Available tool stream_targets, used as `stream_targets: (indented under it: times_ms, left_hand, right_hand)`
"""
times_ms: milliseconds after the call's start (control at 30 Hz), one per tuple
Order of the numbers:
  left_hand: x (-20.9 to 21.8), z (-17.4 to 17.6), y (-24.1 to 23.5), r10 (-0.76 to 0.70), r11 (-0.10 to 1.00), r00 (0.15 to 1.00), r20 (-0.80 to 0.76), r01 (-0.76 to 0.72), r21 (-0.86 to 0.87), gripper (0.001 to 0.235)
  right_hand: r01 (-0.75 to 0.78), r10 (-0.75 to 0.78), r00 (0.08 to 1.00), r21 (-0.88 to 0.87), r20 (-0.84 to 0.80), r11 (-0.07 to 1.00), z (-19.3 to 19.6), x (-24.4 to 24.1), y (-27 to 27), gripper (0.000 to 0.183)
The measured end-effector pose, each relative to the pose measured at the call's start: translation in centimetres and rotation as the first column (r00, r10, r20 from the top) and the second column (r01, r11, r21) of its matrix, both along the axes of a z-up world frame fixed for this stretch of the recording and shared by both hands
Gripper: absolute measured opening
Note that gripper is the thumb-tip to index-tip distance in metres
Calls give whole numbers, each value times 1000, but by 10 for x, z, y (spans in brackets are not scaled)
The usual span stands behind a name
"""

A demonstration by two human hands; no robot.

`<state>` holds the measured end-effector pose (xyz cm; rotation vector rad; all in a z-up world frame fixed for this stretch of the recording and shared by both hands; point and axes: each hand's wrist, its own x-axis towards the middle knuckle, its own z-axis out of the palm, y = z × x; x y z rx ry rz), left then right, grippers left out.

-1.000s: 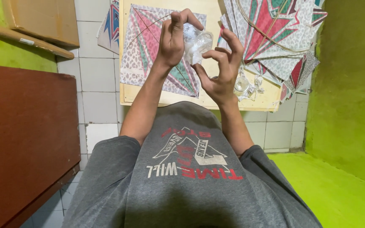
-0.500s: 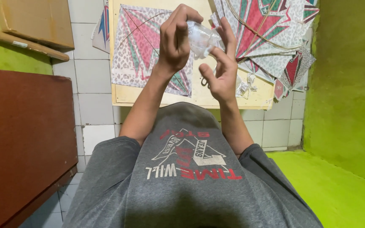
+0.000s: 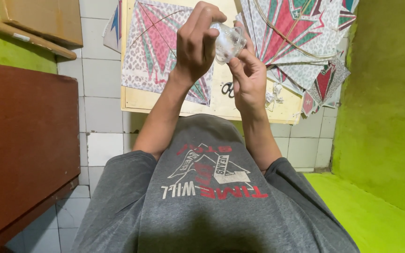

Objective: Assembling traditional kites by applying glue to the paper edges and folding them over a bamboo frame.

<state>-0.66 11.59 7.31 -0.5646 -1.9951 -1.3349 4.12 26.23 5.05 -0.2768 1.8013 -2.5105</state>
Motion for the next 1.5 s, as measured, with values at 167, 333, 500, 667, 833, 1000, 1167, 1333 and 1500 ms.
stream_targets:
  times_ms: [167,333,500,667,833,1000,1167,1333,1500]
  left_hand:
    - [-3,-8,-9,53,998,998,-27,-54,-40,71]
    - [-12,-10,-20,50,997,997,-60,-53,-55,71]
    - [-45,-60,-34,75,994,997,37,-78,79,72]
    - [-40,-35,-55,79,967,986,149,-112,230,76]
    - [-44,-53,-36,-67,928,970,233,-25,372,71]
    - [-28,-87,-6,-323,834,640,697,-156,529,69]
    - [-3,-177,20,-484,778,459,745,-165,607,67]
    - [17,-219,-19,-535,810,352,768,-44,585,59]
    - [41,-299,-130,291,919,302,908,-353,-177,29]
  right_hand:
    - [-3,4,1000,-57,19,998,-11,-4,-9,27]
    - [29,-29,999,1,17,1000,-14,-9,-20,30]
    - [14,-12,999,-53,40,999,-12,-9,-20,18]
    - [-52,53,998,-53,17,997,9,-8,-5,24]
    - [-80,83,996,-93,20,992,2,-10,-5,39]
    - [210,-116,961,390,-251,897,-11,-11,-15,64]
    - [256,-56,941,592,-335,764,-46,-15,-13,97]
    - [340,-106,934,765,-340,547,-106,-21,8,103]
    - [183,-170,973,967,-153,178,-188,-25,27,107]
